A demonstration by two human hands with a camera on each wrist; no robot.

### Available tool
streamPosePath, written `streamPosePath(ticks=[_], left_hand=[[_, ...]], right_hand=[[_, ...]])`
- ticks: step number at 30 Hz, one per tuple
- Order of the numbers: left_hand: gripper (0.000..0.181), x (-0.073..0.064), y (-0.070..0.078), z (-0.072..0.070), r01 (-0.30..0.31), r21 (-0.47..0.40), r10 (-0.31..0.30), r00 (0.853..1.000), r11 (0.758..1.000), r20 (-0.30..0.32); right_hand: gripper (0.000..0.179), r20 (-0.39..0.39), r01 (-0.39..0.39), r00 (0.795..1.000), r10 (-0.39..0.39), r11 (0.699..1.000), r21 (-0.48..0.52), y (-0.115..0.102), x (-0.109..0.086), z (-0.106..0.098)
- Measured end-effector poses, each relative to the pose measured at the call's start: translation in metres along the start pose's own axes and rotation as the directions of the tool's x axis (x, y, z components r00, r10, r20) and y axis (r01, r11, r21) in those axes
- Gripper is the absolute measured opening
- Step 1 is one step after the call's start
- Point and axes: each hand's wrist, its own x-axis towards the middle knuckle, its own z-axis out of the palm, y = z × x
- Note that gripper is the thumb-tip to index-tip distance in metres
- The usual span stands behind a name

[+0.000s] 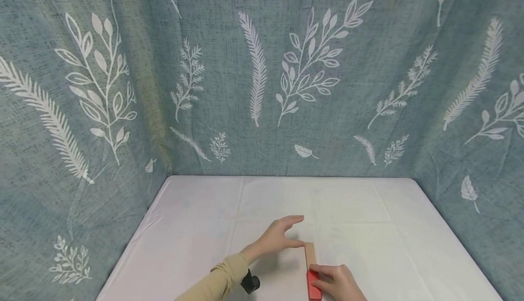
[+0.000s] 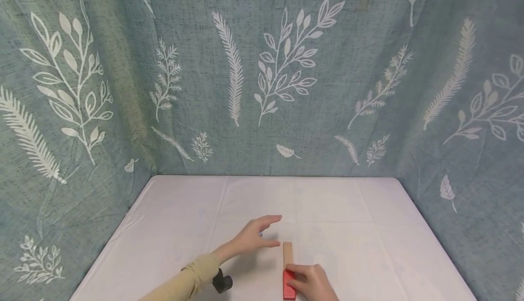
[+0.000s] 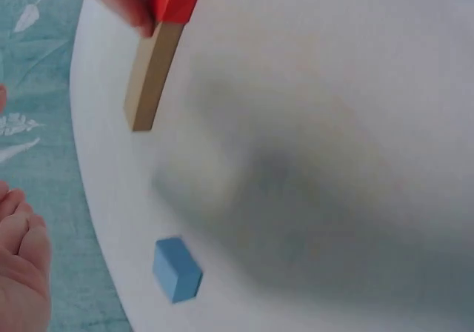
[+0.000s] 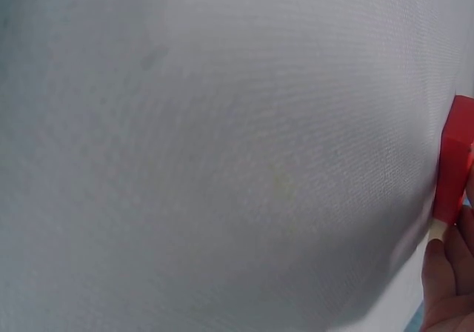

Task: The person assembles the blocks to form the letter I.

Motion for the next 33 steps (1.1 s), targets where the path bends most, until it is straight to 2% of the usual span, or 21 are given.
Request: streamPosePath(ticks=[6,11,17,26,33], left_hand=[[0.064,0.001,0.000,-0.018,-0.010,-0.008,0.009,0.996,1.000,-0.084],[0.063,-0.001,-0.004,-0.026,-0.001,-0.005,0.001,0.992,1.000,-0.130],[0.062,-0.006,-0.013,-0.028,-0.009,-0.015,0.007,0.987,1.000,-0.163],[0.059,-0.012,-0.032,-0.030,0.038,-0.020,-0.042,0.975,0.999,-0.220],[0.061,-0.019,-0.043,-0.030,0.076,-0.036,-0.082,0.976,0.996,-0.204]], right_hand=[[0.035,0.024,-0.043,0.999,0.043,0.999,-0.011,0.000,0.000,-0.001],[0.039,0.045,-0.068,0.997,0.068,0.998,-0.002,-0.001,0.000,-0.002],[0.041,0.055,-0.097,0.994,0.095,0.994,0.041,-0.002,0.000,-0.002],[0.042,0.074,-0.127,0.990,0.122,0.989,0.071,-0.001,0.000,-0.001],[0.043,0.063,-0.128,0.990,0.123,0.988,0.083,0.001,-0.001,0.000]])
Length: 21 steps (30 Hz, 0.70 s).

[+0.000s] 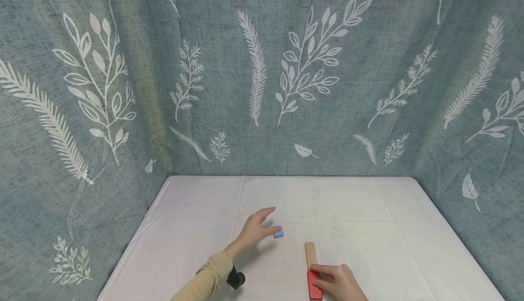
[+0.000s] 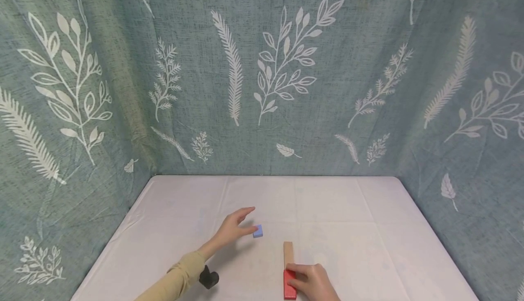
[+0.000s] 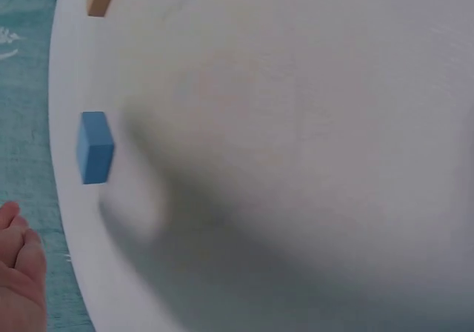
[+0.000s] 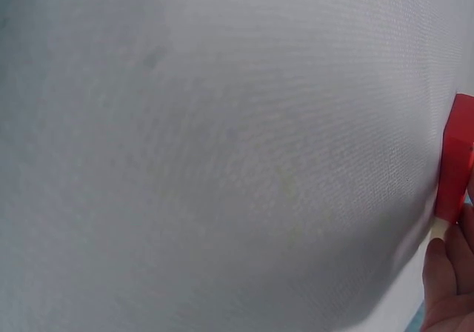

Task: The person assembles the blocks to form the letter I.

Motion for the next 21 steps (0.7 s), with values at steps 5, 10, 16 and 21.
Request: streamPosePath(ticks=[5,10,16,21], left_hand=[[0.062,-0.005,-0.004,0.004,0.012,0.031,-0.013,1.000,0.999,0.014],[0.062,-0.007,-0.015,0.013,0.036,0.012,-0.036,0.999,0.999,0.002],[0.057,-0.012,-0.018,0.019,0.053,0.037,-0.053,0.998,0.998,-0.022],[0.054,-0.015,-0.021,0.024,0.054,0.066,-0.050,0.997,0.996,-0.053]], right_hand=[[0.043,0.010,-0.010,1.000,0.009,0.999,0.032,0.000,0.000,0.000],[0.043,0.028,-0.032,0.999,0.031,0.999,0.041,-0.002,0.001,-0.001],[0.044,0.040,-0.040,0.998,0.038,0.998,0.051,-0.003,0.001,-0.001],[0.044,0.042,-0.040,0.998,0.037,0.998,0.057,-0.003,0.002,-0.001]])
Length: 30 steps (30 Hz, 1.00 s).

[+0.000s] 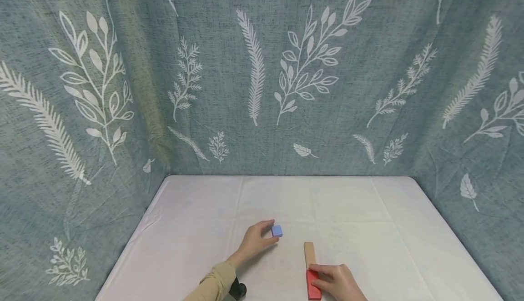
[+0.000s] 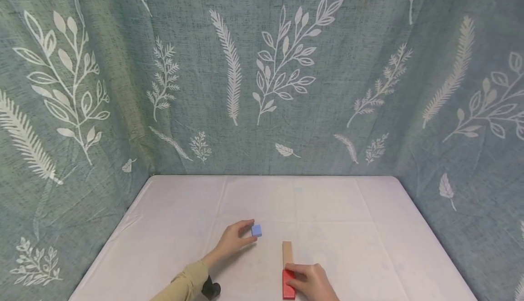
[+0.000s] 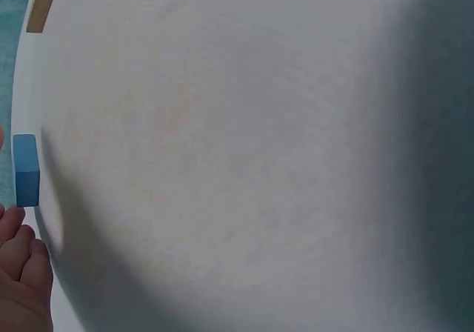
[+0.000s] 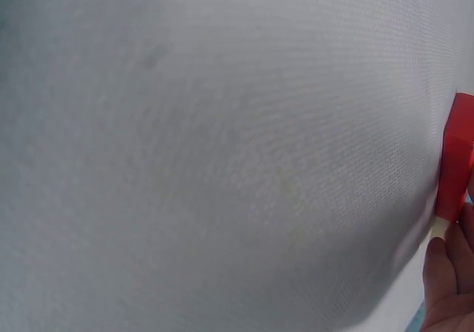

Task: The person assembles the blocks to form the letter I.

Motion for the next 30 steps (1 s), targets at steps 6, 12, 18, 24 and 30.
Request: streamPosePath(ticks=[6,12,18,24,30], left_hand=[[0.050,0.000,-0.005,0.005,0.008,0.021,-0.007,0.999,1.000,-0.049],[0.046,0.000,-0.010,0.010,0.006,0.034,-0.003,0.996,0.999,-0.092],[0.042,-0.001,-0.013,0.013,0.017,0.053,-0.010,0.992,0.998,-0.125],[0.037,-0.002,-0.012,0.015,0.007,0.083,0.007,0.987,0.997,-0.160],[0.034,-0.002,-0.011,0.016,-0.001,0.075,0.015,0.983,0.997,-0.184]], right_hand=[[0.044,0.004,-0.016,1.000,0.016,1.000,0.006,0.000,-0.001,0.001],[0.044,0.010,-0.025,1.000,0.025,1.000,0.009,0.000,-0.001,0.001],[0.044,0.009,-0.026,1.000,0.026,1.000,0.010,-0.001,-0.001,0.000],[0.044,0.017,-0.035,0.999,0.035,0.999,0.003,-0.001,-0.002,0.000],[0.044,0.012,-0.014,1.000,0.015,1.000,-0.016,-0.002,-0.002,-0.001]])
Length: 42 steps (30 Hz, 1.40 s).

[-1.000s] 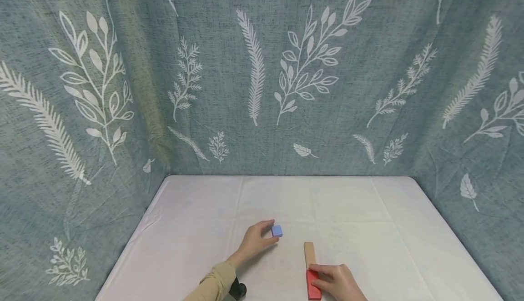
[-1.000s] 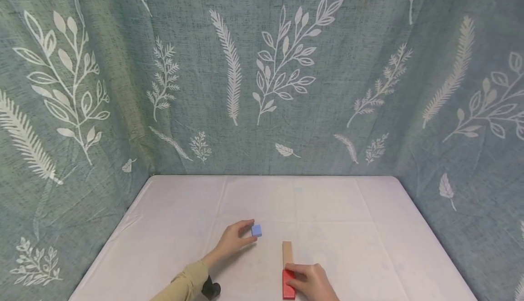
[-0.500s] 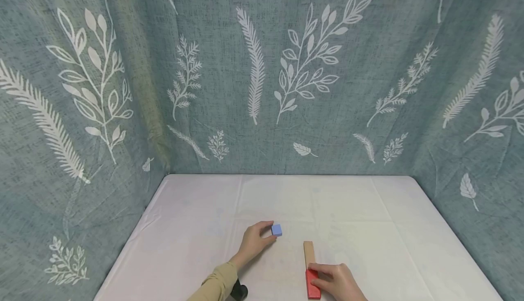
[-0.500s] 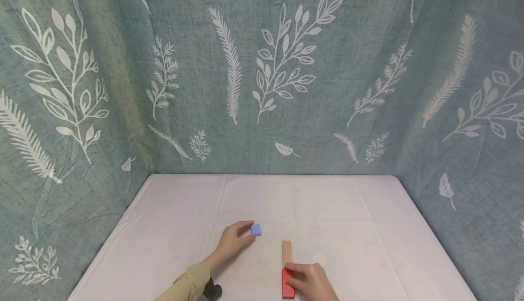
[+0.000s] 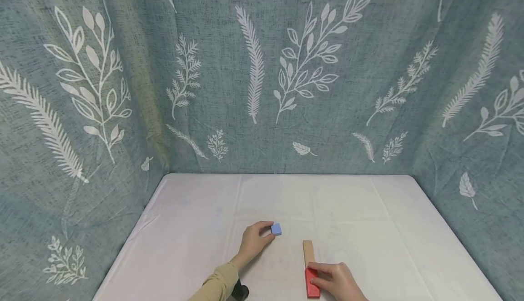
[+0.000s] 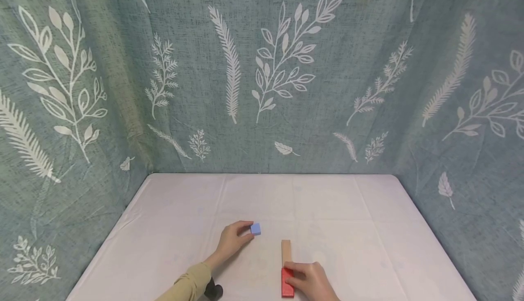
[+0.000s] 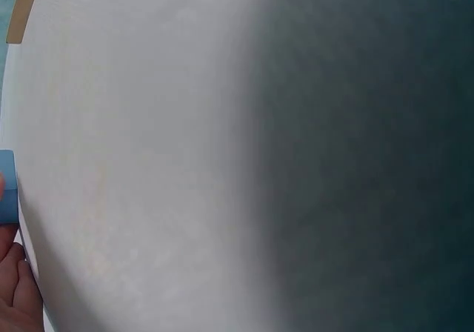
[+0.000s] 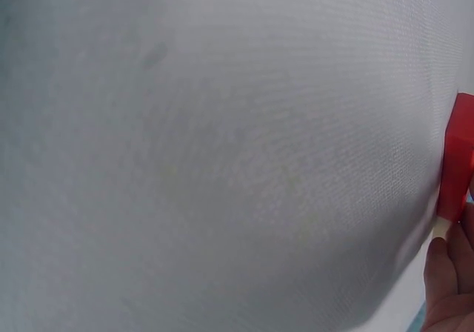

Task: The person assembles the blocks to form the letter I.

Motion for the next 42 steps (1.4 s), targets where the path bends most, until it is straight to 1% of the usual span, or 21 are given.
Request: streamPosePath(ticks=[9,18,28,34,36,42], left_hand=[[0.032,0.0015,0.0022,-0.0022,0.006,-0.005,-0.006,1.000,1.000,-0.002],[0.031,0.0024,-0.0005,-0.0022,-0.004,-0.020,0.004,1.000,1.000,-0.006],[0.031,0.0025,-0.0002,-0.0034,0.006,-0.047,-0.006,1.000,0.999,0.003],[0.030,0.0038,-0.0012,-0.0040,-0.004,-0.046,0.004,1.000,0.999,0.007],[0.030,0.0044,-0.0021,-0.0044,-0.003,-0.057,0.004,1.000,0.998,0.017],[0.030,0.0058,-0.0023,-0.0080,0.016,-0.142,-0.007,0.998,0.990,0.063]], right_hand=[[0.043,-0.016,0.025,1.000,-0.026,0.999,-0.030,0.0000,0.0008,-0.0005],[0.044,0.008,-0.023,1.000,0.023,1.000,0.009,-0.0023,0.0004,0.0000],[0.044,0.010,-0.017,1.000,0.017,0.999,0.027,-0.0031,0.0009,0.0003],[0.044,0.004,-0.018,1.000,0.018,1.000,0.025,-0.0019,0.0010,0.0009],[0.044,0.004,-0.020,1.000,0.020,0.999,0.029,-0.0018,0.0009,0.0010],[0.043,0.003,-0.023,1.000,0.023,0.999,0.027,-0.0025,0.0004,0.0007]])
